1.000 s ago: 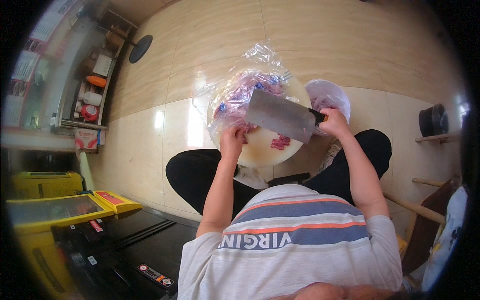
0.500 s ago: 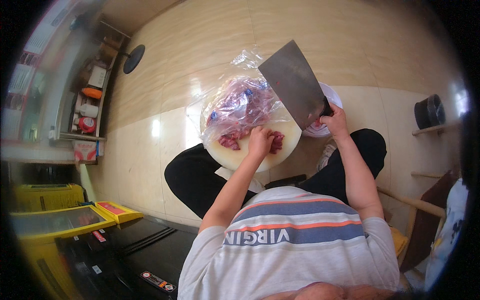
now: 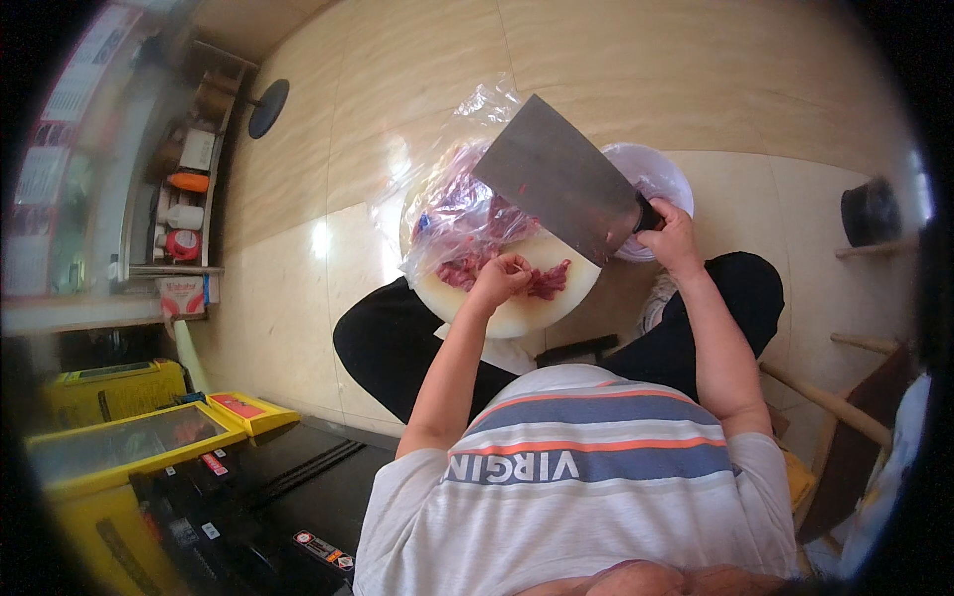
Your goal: The person sits on a low stool and uses a cleaver to cut pieces of raw meat on a round cutting board. They repeatedly slice the meat into smaller pieces and transfer them into a nearby white bowl.
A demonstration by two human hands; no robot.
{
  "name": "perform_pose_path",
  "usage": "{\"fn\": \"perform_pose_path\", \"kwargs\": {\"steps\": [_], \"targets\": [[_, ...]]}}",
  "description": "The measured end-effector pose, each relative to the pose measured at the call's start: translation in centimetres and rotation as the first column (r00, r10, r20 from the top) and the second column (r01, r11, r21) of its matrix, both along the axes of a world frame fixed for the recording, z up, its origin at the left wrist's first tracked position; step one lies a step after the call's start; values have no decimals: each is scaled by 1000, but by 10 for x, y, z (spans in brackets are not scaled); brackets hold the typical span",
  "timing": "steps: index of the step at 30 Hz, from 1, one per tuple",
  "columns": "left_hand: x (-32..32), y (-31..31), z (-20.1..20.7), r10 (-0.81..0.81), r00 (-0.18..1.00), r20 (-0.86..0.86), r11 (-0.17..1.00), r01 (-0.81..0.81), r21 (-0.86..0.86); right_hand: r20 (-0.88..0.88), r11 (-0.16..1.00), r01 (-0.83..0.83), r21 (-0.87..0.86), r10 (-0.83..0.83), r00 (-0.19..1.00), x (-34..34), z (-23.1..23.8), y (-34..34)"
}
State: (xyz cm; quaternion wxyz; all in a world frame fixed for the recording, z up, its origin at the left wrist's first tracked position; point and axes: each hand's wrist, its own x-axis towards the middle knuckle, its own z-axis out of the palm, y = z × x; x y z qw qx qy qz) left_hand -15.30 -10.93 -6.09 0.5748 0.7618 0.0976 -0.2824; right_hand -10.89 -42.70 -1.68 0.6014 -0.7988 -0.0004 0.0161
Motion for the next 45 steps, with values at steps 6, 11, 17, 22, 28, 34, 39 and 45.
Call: {"fn": "perform_pose_path", "kwargs": {"steps": [6, 11, 17, 22, 28, 34, 39, 45], "targets": [[-21, 0, 0, -304, 844, 442, 701, -116, 703, 49, 998, -67, -17, 68, 996, -3, 7, 13], [-26, 9, -8, -249, 831, 498, 813, -100, 573, -13, 989, -106, -104, 105, 994, -4, 3, 18], [-29, 23, -2, 75, 990, 123, 972, -45, -230, 28, 993, -120, -6, 120, 992, -6, -9, 24], [-33, 17, 24, -95, 898, 430, 949, -49, 311, -33, 991, -122, 58, 124, 992, -4, -7, 25], [-57, 11, -2, -295, 738, 607, 786, -173, 593, -51, 988, -156, 9, 156, 986, -8, -4, 28], [-78, 5, 1, -382, 600, 703, 661, -354, 661, -41, 936, -289, 199, 302, 952, -29, 44, 38], [-87, 8, 1, -403, 611, 681, 673, -306, 674, -341, 959, -276, 60, 280, 897, -47, 49, 39], [-91, 11, -15, -412, 662, 627, 726, -178, 665, -54, 830, -322, -456, 335, 941, -87, 63, 53]]}}
